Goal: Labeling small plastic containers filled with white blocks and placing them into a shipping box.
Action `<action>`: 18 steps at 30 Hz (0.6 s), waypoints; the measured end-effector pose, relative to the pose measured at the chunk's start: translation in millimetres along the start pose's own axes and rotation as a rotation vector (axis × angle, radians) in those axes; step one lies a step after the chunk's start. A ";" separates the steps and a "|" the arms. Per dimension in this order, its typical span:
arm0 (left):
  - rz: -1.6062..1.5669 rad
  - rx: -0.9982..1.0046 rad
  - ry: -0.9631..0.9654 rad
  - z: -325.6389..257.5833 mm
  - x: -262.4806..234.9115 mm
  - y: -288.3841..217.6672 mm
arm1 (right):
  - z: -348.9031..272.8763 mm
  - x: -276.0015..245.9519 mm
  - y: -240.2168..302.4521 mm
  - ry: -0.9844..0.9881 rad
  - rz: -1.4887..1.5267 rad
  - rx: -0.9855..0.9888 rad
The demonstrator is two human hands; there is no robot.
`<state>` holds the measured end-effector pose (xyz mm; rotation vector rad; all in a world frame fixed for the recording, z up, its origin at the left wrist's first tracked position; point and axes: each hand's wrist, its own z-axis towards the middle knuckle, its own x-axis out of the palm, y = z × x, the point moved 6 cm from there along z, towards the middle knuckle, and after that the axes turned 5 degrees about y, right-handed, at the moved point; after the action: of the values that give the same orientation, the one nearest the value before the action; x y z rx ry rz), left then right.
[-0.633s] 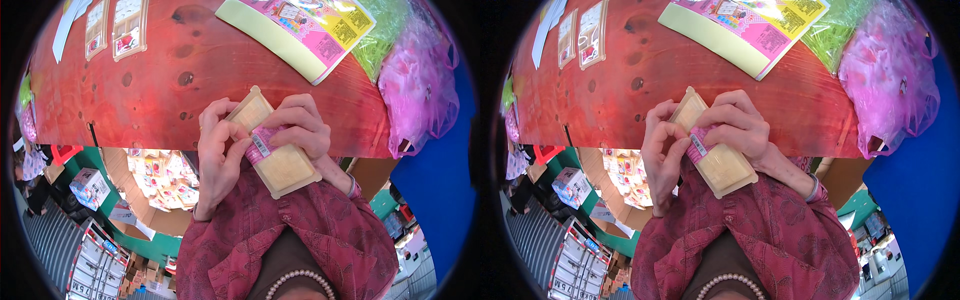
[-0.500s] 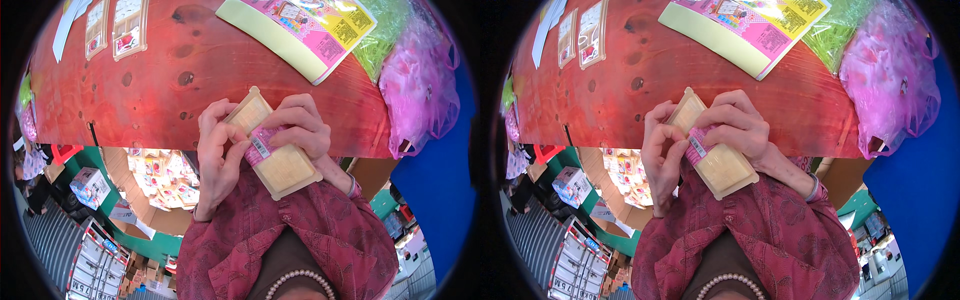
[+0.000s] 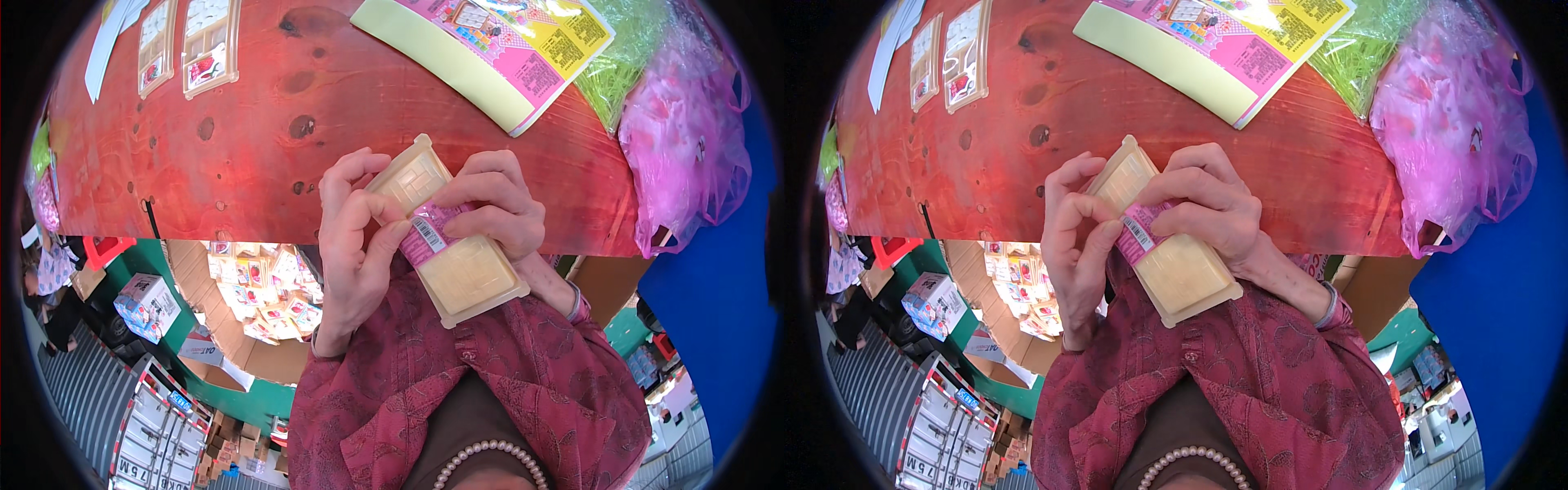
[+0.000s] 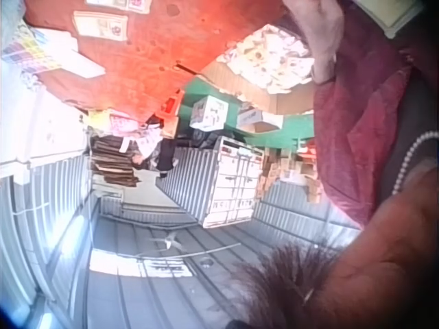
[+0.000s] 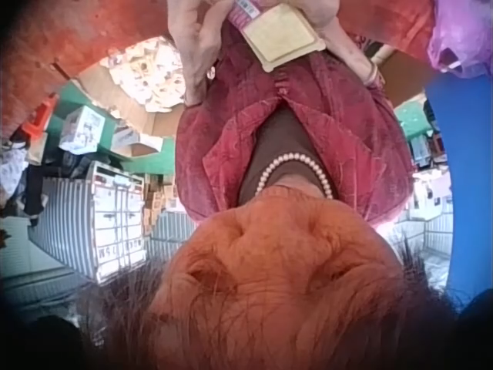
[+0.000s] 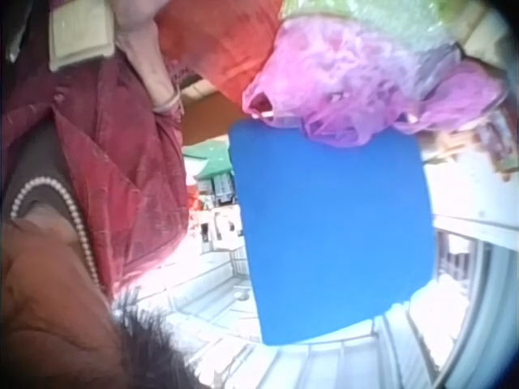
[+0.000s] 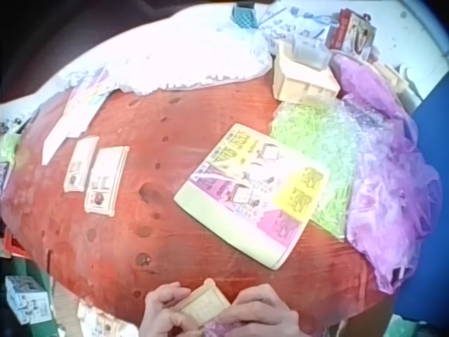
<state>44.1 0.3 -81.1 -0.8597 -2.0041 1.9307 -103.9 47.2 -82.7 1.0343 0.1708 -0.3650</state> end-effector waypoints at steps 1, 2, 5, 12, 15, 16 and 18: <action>0.043 -0.017 -0.002 0.3 0.7 0.0 | -0.2 0.2 0.0 0.003 -0.003 0.002; 0.044 -0.017 -0.002 0.5 1.1 -1.6 | -0.5 0.5 0.3 0.003 -0.003 0.002; 0.069 -0.089 -0.010 0.8 1.8 0.4 | -1.4 1.3 0.4 0.003 -0.007 0.012; 0.083 -0.086 -0.015 3.3 3.8 2.9 | -3.4 2.6 -1.5 0.048 -0.020 0.035; 0.047 -0.124 -0.019 3.0 4.9 5.7 | -4.3 2.7 -2.7 0.047 -0.019 0.038; 0.002 -0.165 -0.029 2.3 5.2 9.1 | -4.7 2.7 -3.2 0.046 -0.017 0.039; -0.006 -0.146 -0.051 2.4 4.4 12.8 | -3.4 3.4 -4.0 0.034 -0.007 0.041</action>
<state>42.4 0.2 -94.8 -0.8442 -2.1975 1.8386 -102.2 47.6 -88.7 1.0812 0.1984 -0.3582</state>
